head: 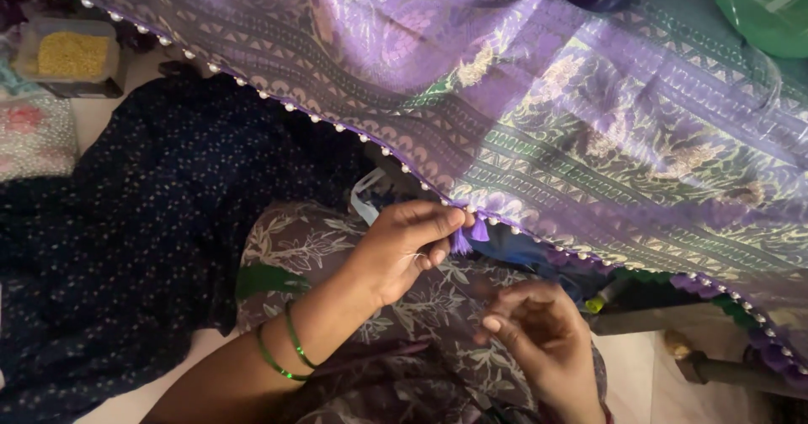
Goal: The person is hand-crafting purple decorative tassels or fringes onto the edge of a fabric, using thread and a green tool.
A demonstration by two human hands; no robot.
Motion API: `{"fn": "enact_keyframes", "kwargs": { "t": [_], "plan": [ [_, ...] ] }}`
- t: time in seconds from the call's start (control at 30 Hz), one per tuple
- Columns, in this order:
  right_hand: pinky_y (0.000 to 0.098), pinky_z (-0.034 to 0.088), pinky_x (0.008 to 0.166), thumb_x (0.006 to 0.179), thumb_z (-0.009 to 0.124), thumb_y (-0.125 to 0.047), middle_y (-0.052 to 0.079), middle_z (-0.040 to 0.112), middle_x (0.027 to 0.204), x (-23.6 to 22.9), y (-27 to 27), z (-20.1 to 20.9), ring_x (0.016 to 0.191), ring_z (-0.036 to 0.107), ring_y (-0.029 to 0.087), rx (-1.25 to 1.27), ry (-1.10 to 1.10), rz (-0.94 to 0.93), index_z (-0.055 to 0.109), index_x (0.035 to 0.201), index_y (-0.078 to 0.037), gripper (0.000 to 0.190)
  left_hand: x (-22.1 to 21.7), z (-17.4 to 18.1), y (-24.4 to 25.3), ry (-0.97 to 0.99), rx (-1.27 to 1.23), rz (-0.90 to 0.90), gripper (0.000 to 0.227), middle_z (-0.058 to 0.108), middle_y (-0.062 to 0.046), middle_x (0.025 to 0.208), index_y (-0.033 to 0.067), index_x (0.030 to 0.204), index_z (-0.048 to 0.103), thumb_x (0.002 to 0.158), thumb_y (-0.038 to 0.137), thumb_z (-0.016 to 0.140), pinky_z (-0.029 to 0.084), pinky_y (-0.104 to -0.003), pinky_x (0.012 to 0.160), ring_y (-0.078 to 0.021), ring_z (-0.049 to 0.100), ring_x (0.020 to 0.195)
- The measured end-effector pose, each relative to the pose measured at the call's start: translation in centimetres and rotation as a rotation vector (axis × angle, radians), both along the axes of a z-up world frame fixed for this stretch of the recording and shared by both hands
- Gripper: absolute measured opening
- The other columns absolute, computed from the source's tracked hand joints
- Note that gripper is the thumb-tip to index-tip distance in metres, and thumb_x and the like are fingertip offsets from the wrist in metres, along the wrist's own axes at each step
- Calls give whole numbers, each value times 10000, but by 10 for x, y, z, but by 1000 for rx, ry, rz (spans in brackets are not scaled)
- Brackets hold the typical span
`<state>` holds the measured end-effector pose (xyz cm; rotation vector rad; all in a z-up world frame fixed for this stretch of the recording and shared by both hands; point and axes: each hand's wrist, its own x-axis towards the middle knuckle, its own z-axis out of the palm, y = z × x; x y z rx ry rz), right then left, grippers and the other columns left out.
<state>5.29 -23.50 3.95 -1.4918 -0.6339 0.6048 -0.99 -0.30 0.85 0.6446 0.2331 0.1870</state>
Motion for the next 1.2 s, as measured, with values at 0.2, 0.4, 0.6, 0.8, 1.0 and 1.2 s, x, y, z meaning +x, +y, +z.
{"fn": "enact_keyframes", "kwargs": {
  "t": [0.2, 0.4, 0.6, 0.8, 1.0, 1.2],
  "plan": [
    [311, 510, 672, 767, 813, -41, 58, 729, 944, -13, 35, 49, 724, 660, 153, -278, -974, 24, 692, 1123, -58, 377, 0, 0, 0, -25, 10, 11, 239, 746, -52, 912, -23, 1057, 757, 941, 185, 731, 394, -209, 493, -72, 559, 596],
    [340, 447, 640, 734, 862, -63, 3, 630, 737, -3, 35, 69, 657, 570, 166, -282, -1185, 117, 739, 1136, -100, 423, -5, 1, 4, -20, 26, 6, 242, 735, -60, 926, -27, 1077, 765, 952, 178, 728, 402, -213, 507, -73, 547, 606],
    [307, 476, 652, 729, 843, -38, 20, 675, 803, 3, 40, 96, 706, 593, 142, -242, -1212, 161, 762, 1057, -78, 340, -11, 8, 9, 10, 82, -6, 220, 746, -60, 891, -14, 1056, 767, 922, 156, 728, 397, -224, 476, -80, 537, 570],
    [340, 517, 718, 719, 745, 64, 68, 674, 900, 14, 72, 132, 817, 624, 216, -260, -1475, 301, 746, 1020, -26, 314, -10, 17, 20, -33, 389, -127, 195, 743, -55, 810, -19, 1022, 787, 892, 124, 772, 466, -241, 536, -80, 581, 610],
    [379, 544, 781, 669, 718, 68, 92, 661, 987, 17, 107, 152, 887, 615, 264, -287, -1613, 433, 732, 1031, -17, 372, -17, 46, 32, -5, 769, -96, 190, 755, -61, 794, -2, 977, 818, 869, 154, 811, 473, -269, 594, -87, 587, 646],
    [370, 563, 765, 679, 695, -36, 128, 656, 1066, 15, 136, 169, 1032, 633, 307, -299, -1762, 609, 715, 1027, -30, 348, -15, 17, 28, -142, 950, 163, 170, 777, -41, 923, 19, 1031, 764, 927, 152, 745, 555, -282, 792, -98, 706, 847]
  ]
}}
